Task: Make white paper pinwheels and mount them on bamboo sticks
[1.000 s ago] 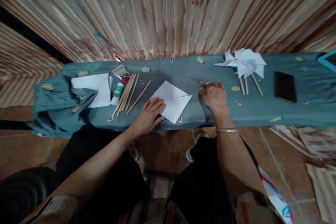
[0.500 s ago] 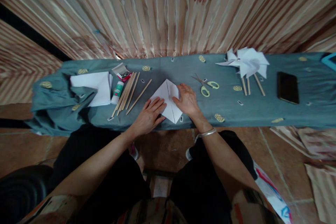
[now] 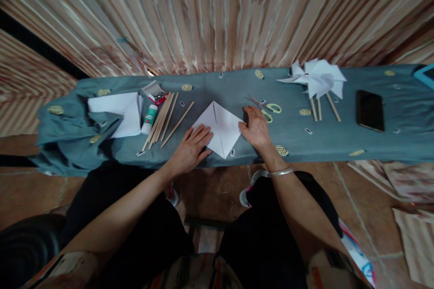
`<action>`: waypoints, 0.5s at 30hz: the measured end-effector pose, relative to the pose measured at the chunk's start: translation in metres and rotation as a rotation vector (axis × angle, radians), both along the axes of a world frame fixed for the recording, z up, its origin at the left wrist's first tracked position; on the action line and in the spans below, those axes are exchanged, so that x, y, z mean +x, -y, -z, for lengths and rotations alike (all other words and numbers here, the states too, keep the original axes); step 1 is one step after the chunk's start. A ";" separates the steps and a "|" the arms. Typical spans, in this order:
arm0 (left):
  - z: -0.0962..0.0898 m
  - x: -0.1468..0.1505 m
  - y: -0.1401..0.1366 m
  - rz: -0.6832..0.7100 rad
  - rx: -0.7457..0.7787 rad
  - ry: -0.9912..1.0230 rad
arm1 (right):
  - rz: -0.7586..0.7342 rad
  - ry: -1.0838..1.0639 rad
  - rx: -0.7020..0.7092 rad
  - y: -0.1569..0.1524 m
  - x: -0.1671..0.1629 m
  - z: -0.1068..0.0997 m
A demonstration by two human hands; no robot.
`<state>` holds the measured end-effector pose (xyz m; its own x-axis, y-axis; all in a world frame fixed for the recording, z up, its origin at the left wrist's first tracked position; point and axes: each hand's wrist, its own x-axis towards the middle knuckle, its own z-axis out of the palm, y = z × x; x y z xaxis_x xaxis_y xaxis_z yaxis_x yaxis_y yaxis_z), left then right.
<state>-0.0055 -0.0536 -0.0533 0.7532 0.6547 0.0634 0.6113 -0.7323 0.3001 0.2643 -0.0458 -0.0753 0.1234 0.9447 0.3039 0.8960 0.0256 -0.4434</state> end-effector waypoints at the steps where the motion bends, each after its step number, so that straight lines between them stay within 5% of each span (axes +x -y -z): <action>1: 0.000 0.000 0.000 0.001 0.000 0.003 | -0.001 0.007 0.006 0.001 0.002 0.000; 8: 0.000 0.000 0.000 0.009 0.006 0.001 | 0.069 0.064 0.050 0.005 0.008 -0.012; 15: 0.001 0.001 0.003 -0.003 0.019 0.026 | 0.015 -0.020 0.115 -0.006 -0.024 -0.034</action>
